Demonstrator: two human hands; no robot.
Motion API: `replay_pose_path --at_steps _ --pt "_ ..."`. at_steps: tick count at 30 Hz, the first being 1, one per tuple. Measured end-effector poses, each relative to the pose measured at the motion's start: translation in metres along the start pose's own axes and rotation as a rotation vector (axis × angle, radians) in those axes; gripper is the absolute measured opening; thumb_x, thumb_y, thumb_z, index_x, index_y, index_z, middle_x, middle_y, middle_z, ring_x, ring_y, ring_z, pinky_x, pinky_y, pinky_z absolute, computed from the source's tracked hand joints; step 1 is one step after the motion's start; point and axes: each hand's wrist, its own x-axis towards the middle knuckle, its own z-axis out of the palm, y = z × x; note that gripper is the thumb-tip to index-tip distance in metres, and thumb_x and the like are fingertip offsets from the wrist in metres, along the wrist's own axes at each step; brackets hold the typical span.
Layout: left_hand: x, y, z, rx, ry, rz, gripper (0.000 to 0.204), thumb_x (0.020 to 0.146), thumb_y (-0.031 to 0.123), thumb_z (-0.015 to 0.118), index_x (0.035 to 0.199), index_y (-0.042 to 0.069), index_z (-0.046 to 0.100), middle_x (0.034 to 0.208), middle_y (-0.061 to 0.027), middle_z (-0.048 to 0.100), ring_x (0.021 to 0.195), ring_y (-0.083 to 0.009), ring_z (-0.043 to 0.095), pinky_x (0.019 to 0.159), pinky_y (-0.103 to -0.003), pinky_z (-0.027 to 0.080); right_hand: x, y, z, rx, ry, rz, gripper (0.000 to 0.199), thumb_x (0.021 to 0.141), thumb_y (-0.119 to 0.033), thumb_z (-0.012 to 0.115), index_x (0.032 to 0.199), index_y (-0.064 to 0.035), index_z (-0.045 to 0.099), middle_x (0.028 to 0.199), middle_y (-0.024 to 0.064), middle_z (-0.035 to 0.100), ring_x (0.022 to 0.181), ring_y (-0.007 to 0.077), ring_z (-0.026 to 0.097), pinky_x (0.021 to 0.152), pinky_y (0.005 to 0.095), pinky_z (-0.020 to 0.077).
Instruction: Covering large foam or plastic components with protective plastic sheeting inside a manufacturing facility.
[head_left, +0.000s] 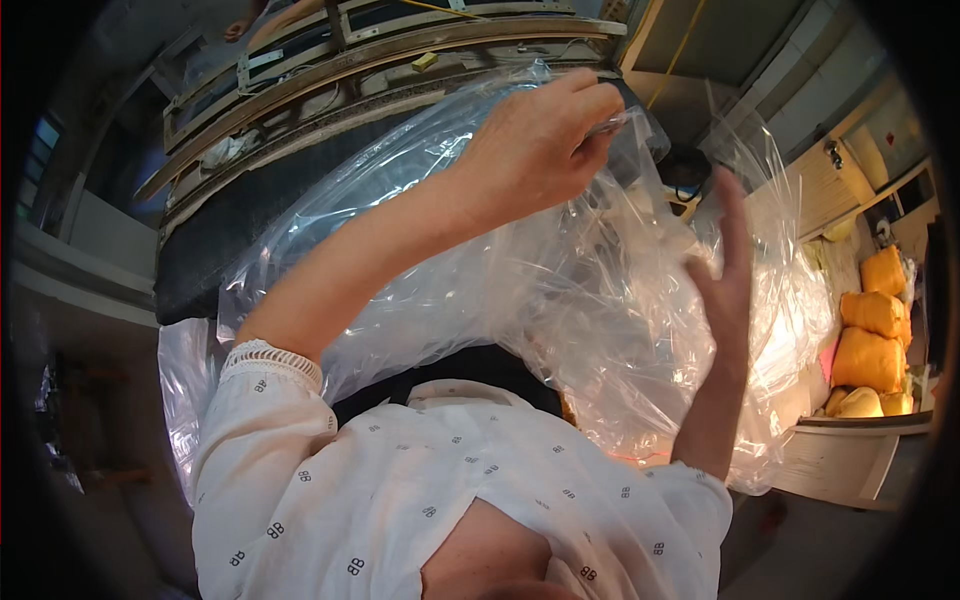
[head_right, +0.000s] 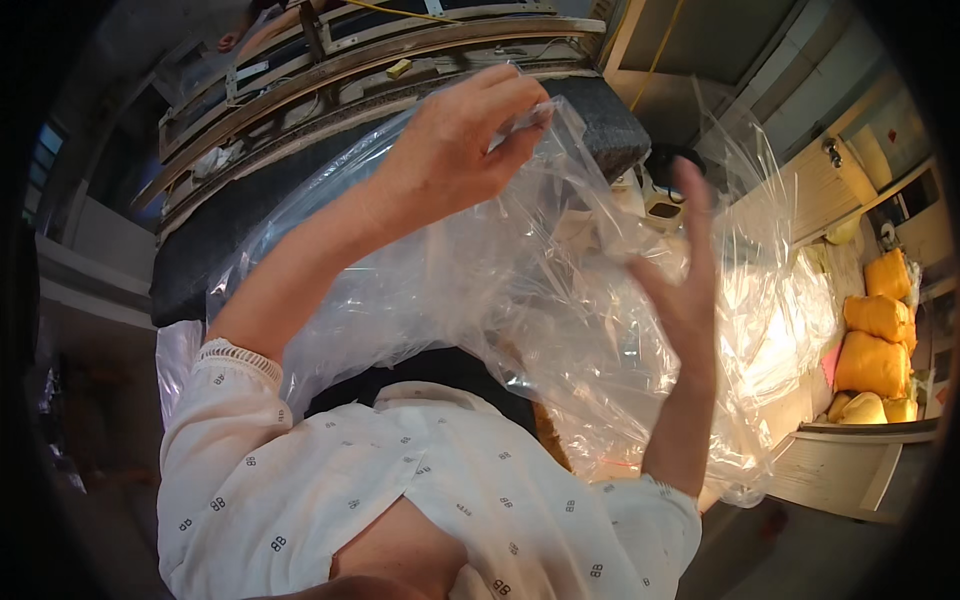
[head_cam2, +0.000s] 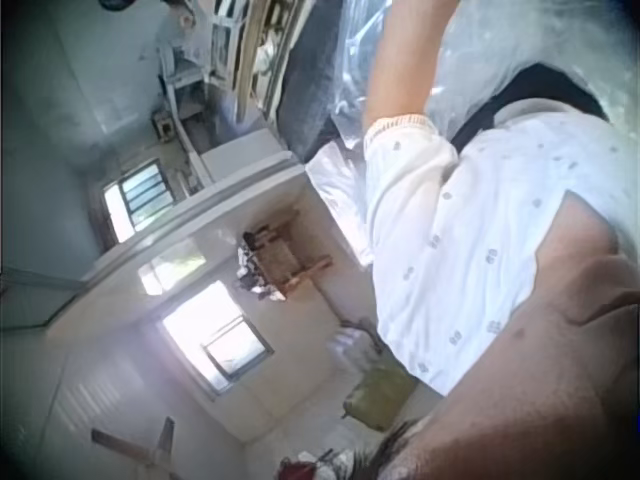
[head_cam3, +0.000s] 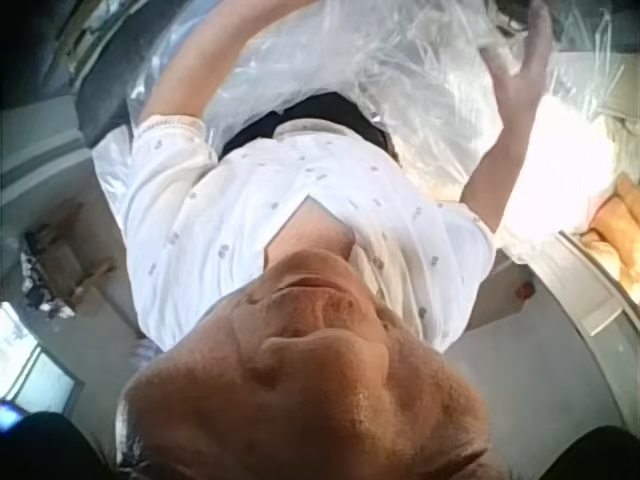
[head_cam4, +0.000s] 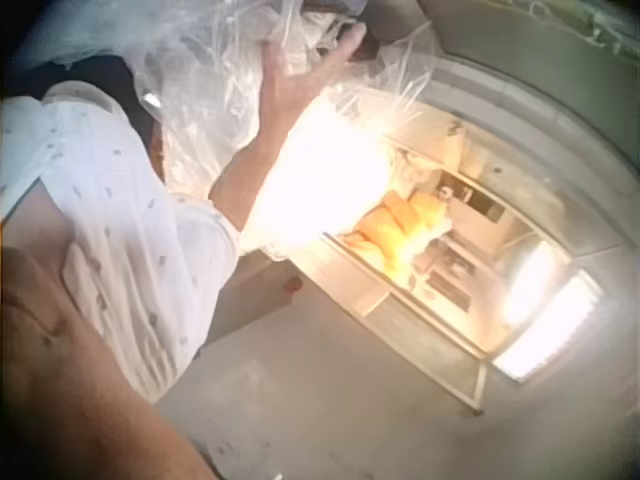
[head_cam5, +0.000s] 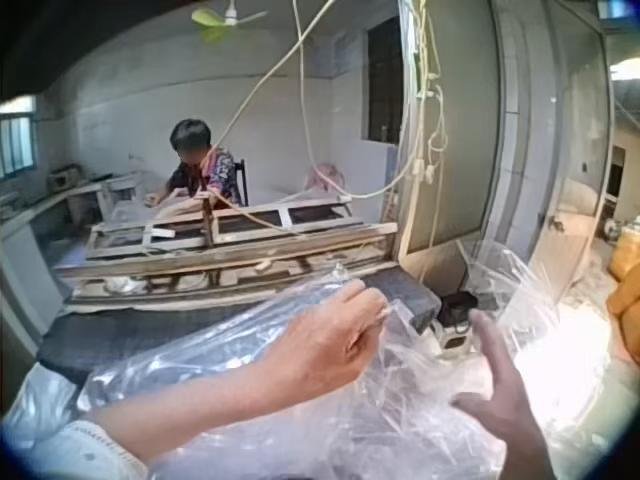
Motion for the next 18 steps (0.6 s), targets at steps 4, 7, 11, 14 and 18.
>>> replay_pose_path --at_steps 4,7,11,14,18 --pt "0.0 -0.006 -0.036 0.237 -0.002 0.147 0.011 0.073 0.003 0.054 0.084 0.005 0.055 0.083 -0.011 0.051 0.081 -0.0313 0.055 0.068 -0.04 0.044 0.016 0.01 0.027 0.17 0.17 0.128 0.03 0.08 -0.006 0.061 0.109 -0.006 0.053 0.097 0.0077 0.058 0.085 0.0139 0.058 0.073 0.0243 0.0449" --pt "-0.009 -0.036 -0.093 0.663 -0.097 -0.068 0.009 0.074 0.004 0.054 0.082 0.007 0.058 0.086 -0.0102 0.052 0.086 -0.0309 0.055 0.07 -0.04 0.045 0.033 0.004 0.025 0.196 0.298 0.116 0.008 0.079 -0.003 0.061 0.086 -0.0042 0.058 0.071 0.0035 0.061 0.065 0.013 0.059 0.058 0.0261 0.0441" --pt "-0.02 -0.091 -0.172 0.985 -0.068 -0.228 0.011 0.075 0.012 0.058 0.083 0.006 0.061 0.083 -0.0094 0.051 0.082 -0.0304 0.055 0.068 -0.038 0.043 0.051 -0.01 0.017 -0.195 0.306 -0.128 0.004 0.084 -0.009 0.057 0.088 -0.0071 0.058 0.073 0.0101 0.059 0.058 0.023 0.058 0.054 0.0268 0.044" --pt "-0.02 -0.124 -0.245 1.041 -0.016 -0.4 0.016 0.074 0.015 0.06 0.088 0.007 0.064 0.086 -0.0091 0.058 0.085 -0.0286 0.058 0.072 -0.037 0.044 0.06 0.007 0.002 -0.225 0.395 -0.039 0.004 0.084 -0.01 0.058 0.087 -0.0074 0.058 0.068 0.0094 0.057 0.056 0.019 0.056 0.054 0.0262 0.0428" --pt "-0.022 -0.14 -0.292 1.053 0.093 -0.367 0.02 0.076 0.02 0.058 0.093 0.014 0.068 0.088 -0.0088 0.066 0.084 -0.0269 0.062 0.074 -0.038 0.048 0.05 0.027 -0.012 -0.252 0.38 0.073 0.006 0.085 -0.011 0.058 0.088 -0.0068 0.058 0.065 0.0075 0.054 0.054 0.0127 0.049 0.053 0.0244 0.0398"
